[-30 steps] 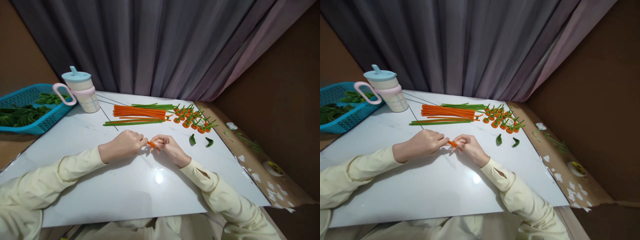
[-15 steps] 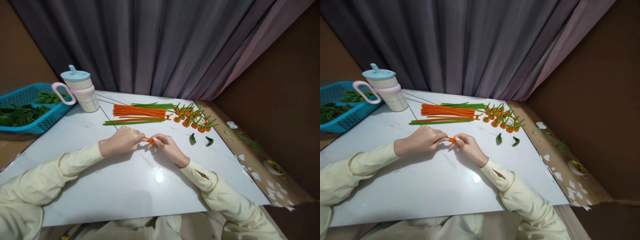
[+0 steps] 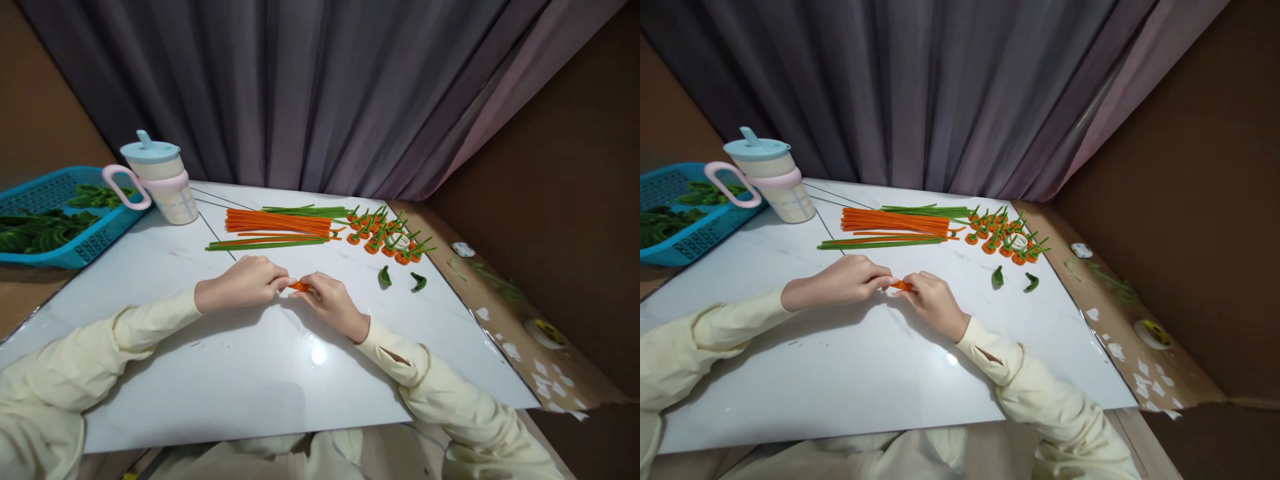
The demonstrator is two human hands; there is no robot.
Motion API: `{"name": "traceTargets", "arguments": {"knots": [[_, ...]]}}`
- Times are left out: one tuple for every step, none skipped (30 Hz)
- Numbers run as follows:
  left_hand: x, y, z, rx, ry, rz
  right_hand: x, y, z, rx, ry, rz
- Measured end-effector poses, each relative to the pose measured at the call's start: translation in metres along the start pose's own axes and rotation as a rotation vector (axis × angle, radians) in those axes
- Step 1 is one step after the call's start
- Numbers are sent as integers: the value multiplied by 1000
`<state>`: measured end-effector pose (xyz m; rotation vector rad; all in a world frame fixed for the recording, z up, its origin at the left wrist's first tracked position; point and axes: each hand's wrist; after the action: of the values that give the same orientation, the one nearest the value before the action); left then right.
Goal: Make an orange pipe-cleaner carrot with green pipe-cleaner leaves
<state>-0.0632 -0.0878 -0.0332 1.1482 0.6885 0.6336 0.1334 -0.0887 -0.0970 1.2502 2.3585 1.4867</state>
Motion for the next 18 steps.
{"name": "traceTargets", "arguments": {"knots": [[0, 0, 0, -16, -1, -6, 0, 0, 1, -7, 8, -2], [0, 1, 0, -27, 2, -12, -1, -1, 1, -9, 17, -3], [0, 1, 0, -35, 7, -19, -1, 0, 1, -7, 25, -6], [0, 2, 0, -40, 11, -27, -1, 0, 1, 0, 31, -7], [0, 2, 0, -43, 14, -33, -1, 1, 0, 14, 33, -6], [0, 2, 1, -43, 17, -40, -1, 1, -1, 37, 27, -5], [0, 2, 1, -40, 21, -47, -1, 2, -3, 69, 11, -3], [0, 1, 2, -32, 25, -55, -1, 3, -5, 109, -15, -3], [0, 1, 3, -20, 33, -64, -1, 3, -6, 154, -47, -5], [0, 0, 4, -4, 41, -71, -1, 4, -8, 201, -81, -9], [0, -1, 5, 15, 49, -76, -1, 5, -9, 245, -113, -16], [-1, -2, 6, 33, 54, -77, 0, 5, -10, 282, -139, -22], [-1, -2, 7, 48, 57, -75, 0, 5, -11, 307, -158, -27], [-1, -3, 7, 54, 59, -70, 0, 5, -11, 320, -172, -30], [0, -3, 6, 46, 59, -65, 1, 6, -11, 319, -179, -30], [0, -3, 5, 20, 59, -64, 1, 5, -10, 303, -177, -28], [1, -3, 4, -25, 60, -66, 1, 5, -9, 275, -164, -27], [2, -2, 2, -88, 60, -75, 1, 5, -8, 245, -146, -26]]}}
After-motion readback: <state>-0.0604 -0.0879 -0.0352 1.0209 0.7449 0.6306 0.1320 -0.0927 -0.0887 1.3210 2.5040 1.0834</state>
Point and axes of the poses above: each hand's wrist, its own x-axis towards the middle knuckle, its own y-axis out of the back of the hand, z = x × y, and after that the axes turned 12 degrees about -z, right-handed
